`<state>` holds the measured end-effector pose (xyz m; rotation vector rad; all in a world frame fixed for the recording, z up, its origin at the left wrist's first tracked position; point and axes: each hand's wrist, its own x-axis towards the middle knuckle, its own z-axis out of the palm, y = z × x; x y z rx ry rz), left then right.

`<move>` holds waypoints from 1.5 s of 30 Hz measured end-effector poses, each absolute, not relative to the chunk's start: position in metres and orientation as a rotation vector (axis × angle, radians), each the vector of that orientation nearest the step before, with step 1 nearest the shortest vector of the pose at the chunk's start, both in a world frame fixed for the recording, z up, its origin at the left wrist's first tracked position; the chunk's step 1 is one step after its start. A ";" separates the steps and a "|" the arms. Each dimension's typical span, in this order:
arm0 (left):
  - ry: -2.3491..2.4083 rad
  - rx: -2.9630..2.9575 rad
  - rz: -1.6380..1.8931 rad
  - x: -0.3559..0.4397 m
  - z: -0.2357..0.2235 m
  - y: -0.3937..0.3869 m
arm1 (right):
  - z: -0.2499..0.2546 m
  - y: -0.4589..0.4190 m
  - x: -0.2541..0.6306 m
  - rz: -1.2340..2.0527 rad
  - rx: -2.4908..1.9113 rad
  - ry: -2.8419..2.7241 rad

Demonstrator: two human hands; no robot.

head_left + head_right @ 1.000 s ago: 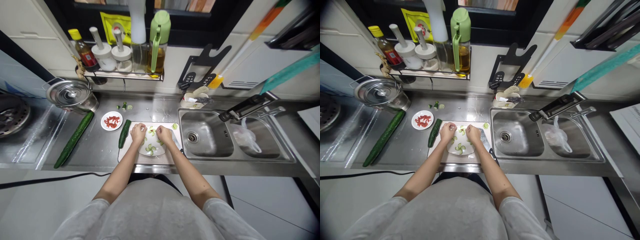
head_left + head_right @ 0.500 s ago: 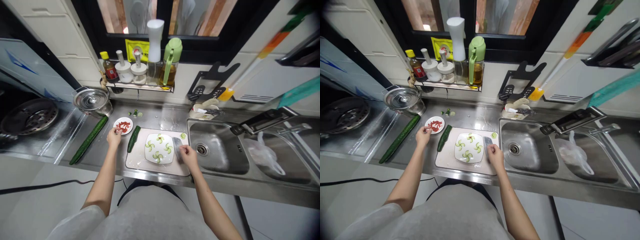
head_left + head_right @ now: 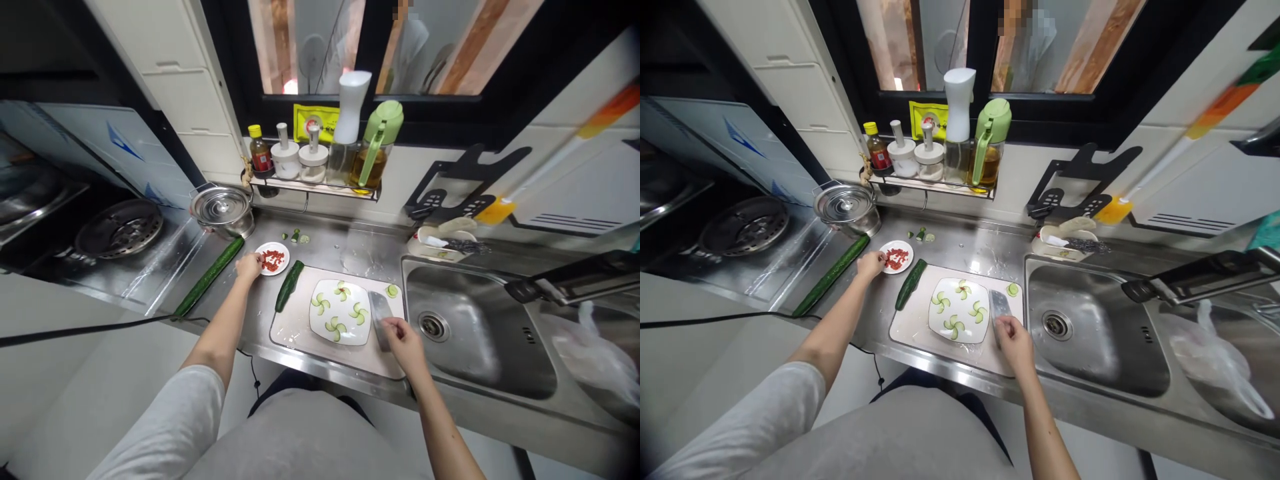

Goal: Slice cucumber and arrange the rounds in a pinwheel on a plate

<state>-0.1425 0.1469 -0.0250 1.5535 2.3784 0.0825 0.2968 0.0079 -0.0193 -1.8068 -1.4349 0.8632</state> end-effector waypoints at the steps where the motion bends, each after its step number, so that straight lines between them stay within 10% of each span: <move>1: 2.370 1.573 0.063 -0.142 -0.025 0.148 | -0.020 0.008 0.297 0.867 -1.804 -1.437; 45: 1.485 0.880 0.967 -0.064 -0.010 0.077 | -0.021 -0.002 0.275 0.971 -1.741 -1.543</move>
